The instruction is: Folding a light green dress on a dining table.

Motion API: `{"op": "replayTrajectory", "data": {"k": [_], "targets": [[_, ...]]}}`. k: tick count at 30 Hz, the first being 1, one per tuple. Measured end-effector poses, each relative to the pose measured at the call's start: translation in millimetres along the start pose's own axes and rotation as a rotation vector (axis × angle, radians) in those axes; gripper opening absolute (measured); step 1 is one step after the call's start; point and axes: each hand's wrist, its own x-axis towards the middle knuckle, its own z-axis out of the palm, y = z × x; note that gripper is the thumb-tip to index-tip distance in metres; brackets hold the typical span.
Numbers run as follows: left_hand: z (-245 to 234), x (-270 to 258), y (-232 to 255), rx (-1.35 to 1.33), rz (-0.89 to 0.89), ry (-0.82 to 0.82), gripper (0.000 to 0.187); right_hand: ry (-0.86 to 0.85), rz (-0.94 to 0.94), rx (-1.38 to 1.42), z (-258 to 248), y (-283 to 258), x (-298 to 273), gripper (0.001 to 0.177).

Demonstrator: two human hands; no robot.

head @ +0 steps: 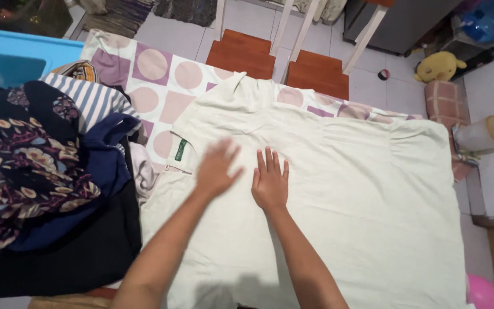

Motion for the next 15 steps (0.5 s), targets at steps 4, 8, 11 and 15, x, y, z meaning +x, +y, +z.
{"op": "replayTrajectory", "data": {"k": [4, 8, 11, 15], "targets": [[5, 10, -70, 0.211, -0.134, 0.202, 0.072, 0.0, 0.014, 0.037, -7, -2, -2, 0.057], [-6, 16, -74, 0.114, -0.14, 0.239, 0.073, 0.019, 0.029, 0.013, -1, -4, 1, 0.057], [19, 0, -40, 0.354, -0.27, 0.222, 0.067, 0.037, 0.017, -0.002, -3, 1, -2, 0.057], [11, -70, 50, 0.326, -0.308, 0.158, 0.062, 0.072, 0.008, 0.069, -5, 0, 0, 0.057]]}}
